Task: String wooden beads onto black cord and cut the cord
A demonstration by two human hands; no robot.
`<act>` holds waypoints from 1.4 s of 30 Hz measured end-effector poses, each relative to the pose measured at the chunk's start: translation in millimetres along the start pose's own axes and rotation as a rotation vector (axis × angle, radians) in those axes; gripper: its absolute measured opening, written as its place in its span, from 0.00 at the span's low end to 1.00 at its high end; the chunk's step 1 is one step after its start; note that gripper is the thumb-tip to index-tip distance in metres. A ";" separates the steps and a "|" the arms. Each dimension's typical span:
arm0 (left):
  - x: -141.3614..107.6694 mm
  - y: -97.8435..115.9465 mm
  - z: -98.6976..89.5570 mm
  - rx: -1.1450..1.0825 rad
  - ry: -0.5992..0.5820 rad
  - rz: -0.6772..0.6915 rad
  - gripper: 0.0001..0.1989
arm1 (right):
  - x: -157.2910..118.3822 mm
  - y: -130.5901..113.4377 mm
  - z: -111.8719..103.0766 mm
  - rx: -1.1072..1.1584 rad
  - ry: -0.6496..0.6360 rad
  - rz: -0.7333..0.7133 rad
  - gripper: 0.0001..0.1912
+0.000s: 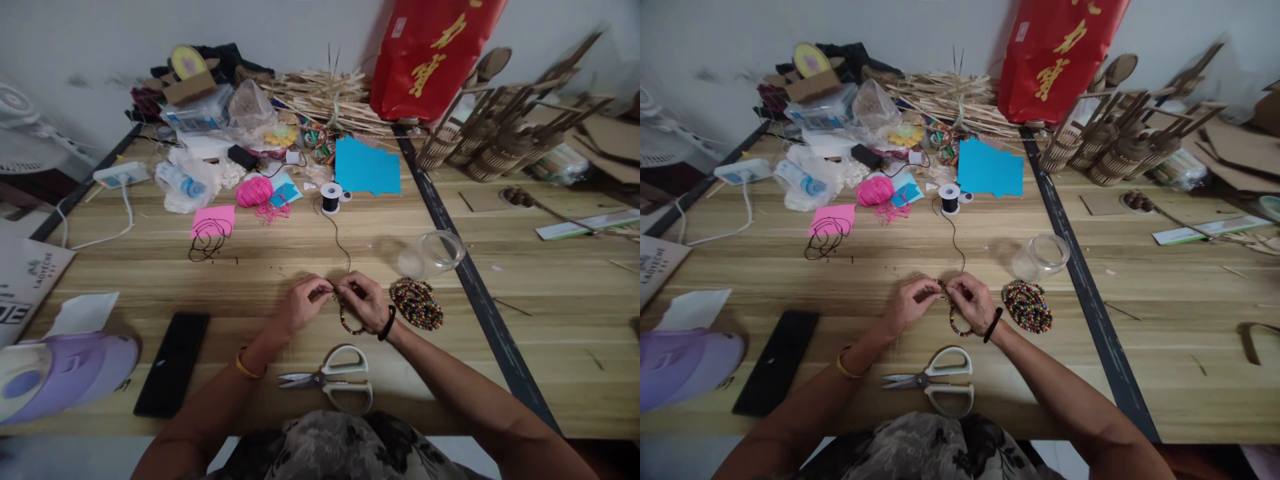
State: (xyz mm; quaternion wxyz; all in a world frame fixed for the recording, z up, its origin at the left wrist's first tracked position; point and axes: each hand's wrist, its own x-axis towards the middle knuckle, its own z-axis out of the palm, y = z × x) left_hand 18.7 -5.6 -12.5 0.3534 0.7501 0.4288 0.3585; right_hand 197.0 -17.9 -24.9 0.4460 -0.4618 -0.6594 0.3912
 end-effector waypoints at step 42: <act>12.2 -24.0 -24.0 0.170 0.188 -0.044 0.06 | 3.2 0.8 -4.5 -0.020 0.025 -0.019 0.09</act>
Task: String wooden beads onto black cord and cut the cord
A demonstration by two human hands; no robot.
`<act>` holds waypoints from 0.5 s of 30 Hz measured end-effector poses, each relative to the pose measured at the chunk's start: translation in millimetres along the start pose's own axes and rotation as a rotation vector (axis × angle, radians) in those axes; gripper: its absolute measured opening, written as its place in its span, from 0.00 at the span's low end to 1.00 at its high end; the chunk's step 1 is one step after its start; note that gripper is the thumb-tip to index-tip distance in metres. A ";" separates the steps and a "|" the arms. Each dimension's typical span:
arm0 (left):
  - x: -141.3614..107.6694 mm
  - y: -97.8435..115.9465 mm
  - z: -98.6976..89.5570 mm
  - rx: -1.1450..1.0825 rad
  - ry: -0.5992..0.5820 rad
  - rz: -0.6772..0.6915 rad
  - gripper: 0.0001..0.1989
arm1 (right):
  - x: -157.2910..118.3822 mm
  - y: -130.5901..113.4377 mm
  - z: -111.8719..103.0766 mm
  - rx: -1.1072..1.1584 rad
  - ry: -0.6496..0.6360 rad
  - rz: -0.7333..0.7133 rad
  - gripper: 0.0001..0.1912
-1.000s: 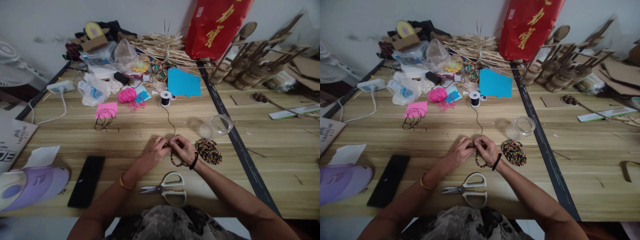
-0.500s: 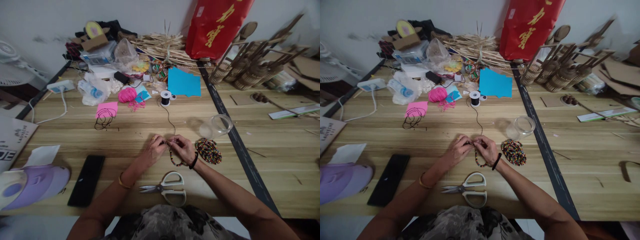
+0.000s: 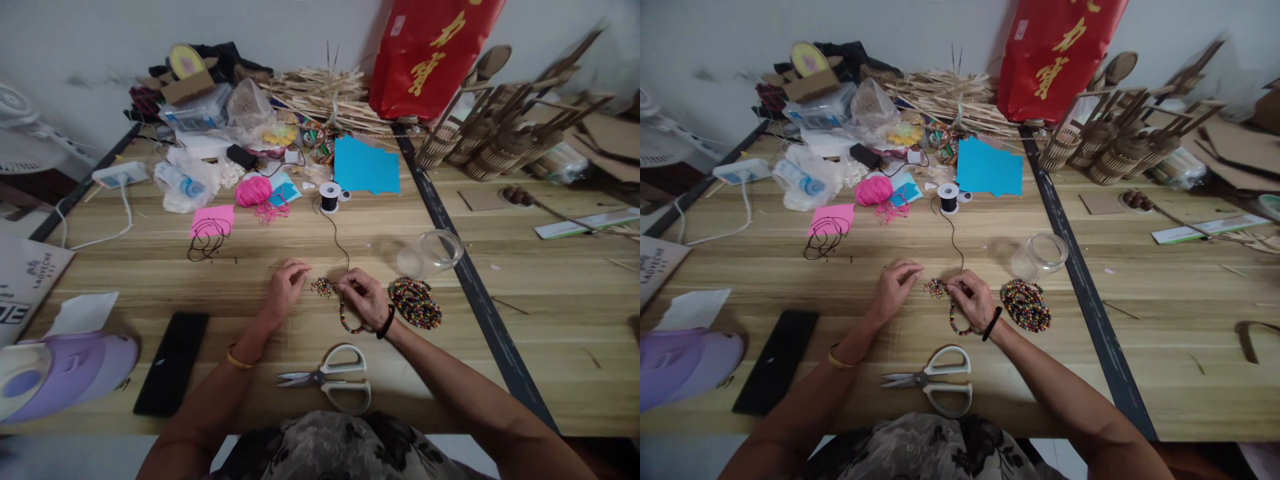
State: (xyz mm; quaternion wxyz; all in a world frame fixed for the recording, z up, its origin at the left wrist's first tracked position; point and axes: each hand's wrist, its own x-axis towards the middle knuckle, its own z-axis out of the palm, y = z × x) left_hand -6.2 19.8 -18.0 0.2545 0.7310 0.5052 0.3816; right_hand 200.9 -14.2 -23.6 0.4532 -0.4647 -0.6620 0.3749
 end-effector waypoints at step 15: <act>4.3 -7.5 -6.7 0.349 -0.109 0.057 0.07 | -0.5 -0.2 3.7 0.062 0.013 0.109 0.11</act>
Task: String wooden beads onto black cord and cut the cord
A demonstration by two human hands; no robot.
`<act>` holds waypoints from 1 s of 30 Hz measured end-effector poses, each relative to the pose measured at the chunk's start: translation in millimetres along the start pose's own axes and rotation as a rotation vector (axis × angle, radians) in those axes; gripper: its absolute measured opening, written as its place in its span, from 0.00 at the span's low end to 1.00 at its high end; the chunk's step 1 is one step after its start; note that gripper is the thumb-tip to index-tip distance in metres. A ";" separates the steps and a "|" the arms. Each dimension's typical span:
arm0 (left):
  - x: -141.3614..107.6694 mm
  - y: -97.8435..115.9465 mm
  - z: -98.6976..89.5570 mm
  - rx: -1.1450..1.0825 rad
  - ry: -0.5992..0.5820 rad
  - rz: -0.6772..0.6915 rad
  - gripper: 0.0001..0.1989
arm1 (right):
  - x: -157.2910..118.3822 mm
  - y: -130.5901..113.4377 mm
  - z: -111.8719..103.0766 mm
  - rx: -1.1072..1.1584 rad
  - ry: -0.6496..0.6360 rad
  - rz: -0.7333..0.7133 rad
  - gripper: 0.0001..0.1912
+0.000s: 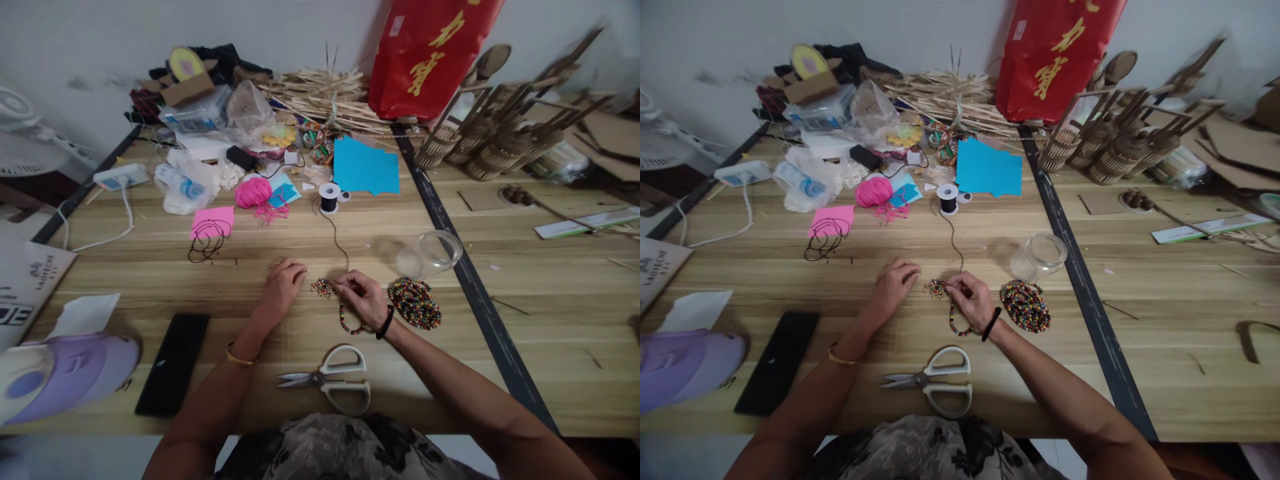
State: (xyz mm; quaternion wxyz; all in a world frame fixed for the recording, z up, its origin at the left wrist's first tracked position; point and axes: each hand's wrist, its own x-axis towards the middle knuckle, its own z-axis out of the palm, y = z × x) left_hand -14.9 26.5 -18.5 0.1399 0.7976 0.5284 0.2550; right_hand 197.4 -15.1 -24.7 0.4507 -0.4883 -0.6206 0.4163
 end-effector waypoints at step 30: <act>-8.6 27.2 9.2 -0.943 -0.206 -0.332 0.11 | -0.4 0.3 -0.9 -0.114 -0.068 -0.200 0.08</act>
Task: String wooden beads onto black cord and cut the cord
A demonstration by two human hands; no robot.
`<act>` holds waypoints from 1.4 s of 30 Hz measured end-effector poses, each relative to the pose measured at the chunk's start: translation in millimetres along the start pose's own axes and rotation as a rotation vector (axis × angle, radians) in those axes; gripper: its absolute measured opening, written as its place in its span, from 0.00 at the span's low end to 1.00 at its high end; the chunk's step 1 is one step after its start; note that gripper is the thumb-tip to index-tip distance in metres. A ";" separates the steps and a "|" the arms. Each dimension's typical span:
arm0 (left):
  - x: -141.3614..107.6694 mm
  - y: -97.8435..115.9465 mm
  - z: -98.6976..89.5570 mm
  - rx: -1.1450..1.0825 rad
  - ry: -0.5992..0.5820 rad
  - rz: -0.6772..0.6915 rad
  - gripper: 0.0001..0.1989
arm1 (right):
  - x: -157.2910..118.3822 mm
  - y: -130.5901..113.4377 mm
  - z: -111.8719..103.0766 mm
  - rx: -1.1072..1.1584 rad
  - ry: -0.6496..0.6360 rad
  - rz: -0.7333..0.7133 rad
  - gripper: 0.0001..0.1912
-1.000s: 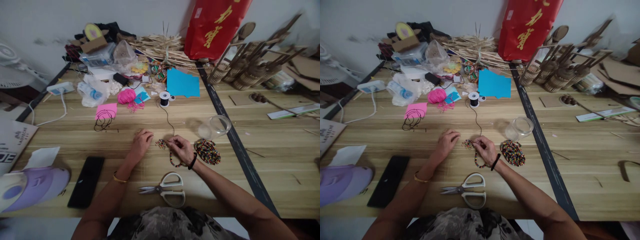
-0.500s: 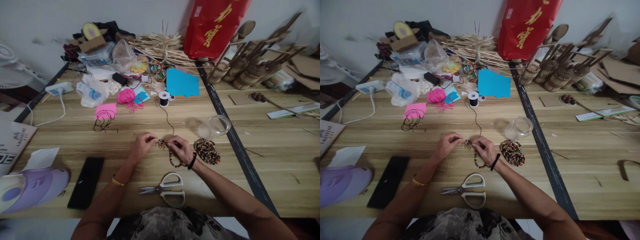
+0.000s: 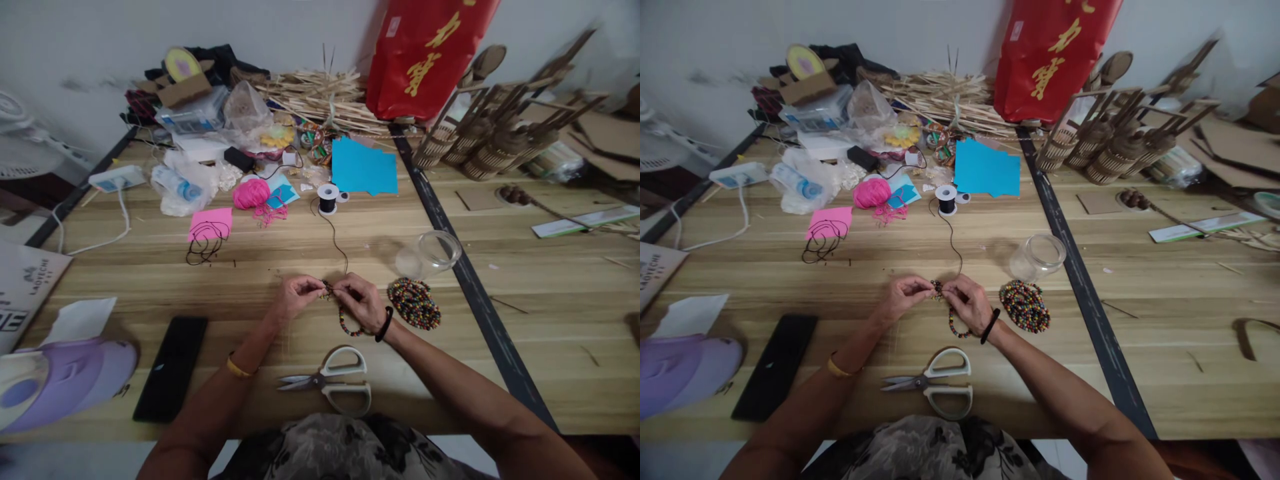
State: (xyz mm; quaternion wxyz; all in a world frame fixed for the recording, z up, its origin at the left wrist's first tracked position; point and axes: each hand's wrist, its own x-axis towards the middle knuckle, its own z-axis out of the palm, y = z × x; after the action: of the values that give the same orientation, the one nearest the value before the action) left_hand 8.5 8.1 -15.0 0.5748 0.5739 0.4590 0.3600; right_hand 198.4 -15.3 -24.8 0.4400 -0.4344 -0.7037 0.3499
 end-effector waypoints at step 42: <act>-2.3 -3.4 2.8 0.009 -0.036 0.027 0.07 | -2.1 -4.1 0.9 -0.067 -0.074 -0.045 0.08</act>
State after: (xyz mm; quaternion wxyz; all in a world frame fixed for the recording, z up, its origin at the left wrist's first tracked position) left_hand 10.0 4.8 -18.2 0.5755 0.5889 0.4426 0.3552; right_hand 196.8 -18.9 -22.2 0.4065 -0.4195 -0.7406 0.3320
